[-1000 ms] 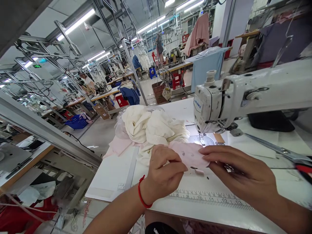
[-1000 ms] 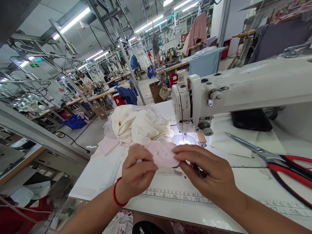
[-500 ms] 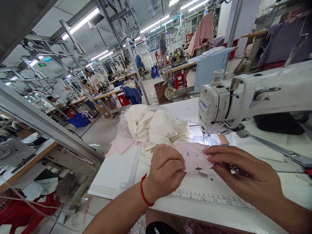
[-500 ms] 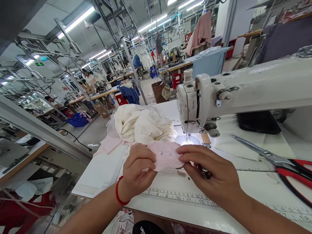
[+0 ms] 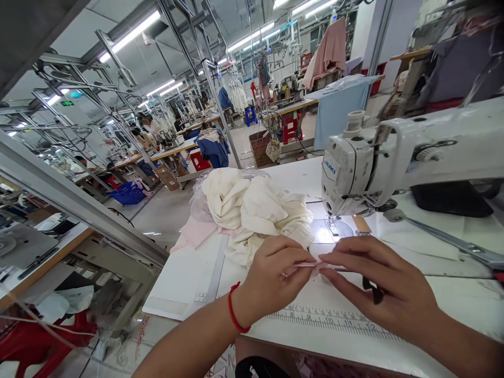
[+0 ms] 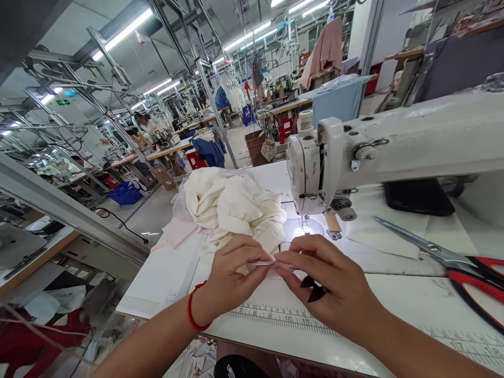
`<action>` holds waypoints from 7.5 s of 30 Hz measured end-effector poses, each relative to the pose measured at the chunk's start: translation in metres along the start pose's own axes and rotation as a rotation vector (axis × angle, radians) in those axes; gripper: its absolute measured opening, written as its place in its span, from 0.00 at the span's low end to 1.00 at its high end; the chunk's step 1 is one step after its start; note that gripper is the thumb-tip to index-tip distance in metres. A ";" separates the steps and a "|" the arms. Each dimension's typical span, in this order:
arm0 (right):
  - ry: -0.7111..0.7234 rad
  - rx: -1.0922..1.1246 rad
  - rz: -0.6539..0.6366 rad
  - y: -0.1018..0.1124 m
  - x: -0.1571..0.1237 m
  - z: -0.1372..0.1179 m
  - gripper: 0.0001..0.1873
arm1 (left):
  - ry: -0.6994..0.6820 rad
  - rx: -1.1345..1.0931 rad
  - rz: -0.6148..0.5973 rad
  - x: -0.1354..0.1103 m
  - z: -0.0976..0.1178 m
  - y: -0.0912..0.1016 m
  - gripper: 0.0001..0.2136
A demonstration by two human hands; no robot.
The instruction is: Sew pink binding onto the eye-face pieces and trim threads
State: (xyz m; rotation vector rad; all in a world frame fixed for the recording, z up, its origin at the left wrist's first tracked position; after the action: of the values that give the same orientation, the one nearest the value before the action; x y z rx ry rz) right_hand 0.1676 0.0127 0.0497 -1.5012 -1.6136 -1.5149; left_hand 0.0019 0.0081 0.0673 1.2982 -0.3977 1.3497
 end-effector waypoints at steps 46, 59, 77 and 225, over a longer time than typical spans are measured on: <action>-0.049 0.046 -0.073 0.001 -0.035 0.037 0.36 | 0.483 -0.231 -0.264 -0.014 -0.052 -0.024 0.17; -0.776 0.360 -0.357 -0.011 -0.056 0.069 0.26 | 0.648 -0.433 -0.510 -0.022 -0.039 -0.062 0.10; 0.151 -0.228 -0.493 0.016 -0.059 0.066 0.35 | 0.114 0.149 -0.673 -0.014 -0.016 -0.104 0.19; 0.095 -0.392 -0.547 0.018 -0.031 0.079 0.25 | -0.138 0.009 -0.772 -0.001 -0.055 -0.096 0.18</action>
State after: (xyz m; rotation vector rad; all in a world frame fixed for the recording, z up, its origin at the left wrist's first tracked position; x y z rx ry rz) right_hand 0.2192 0.0676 0.0073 -1.1878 -1.8405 -2.2717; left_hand 0.0593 0.0803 0.0064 1.3570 0.0332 0.6145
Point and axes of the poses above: each hand's wrist, its own x-axis towards the middle knuckle, its own y-axis out of the back of the hand, z = x × y, the point moved 8 cm from there along x, towards the middle knuckle, and after that the axes turned 1 degree about x, right-handed, at the moved point
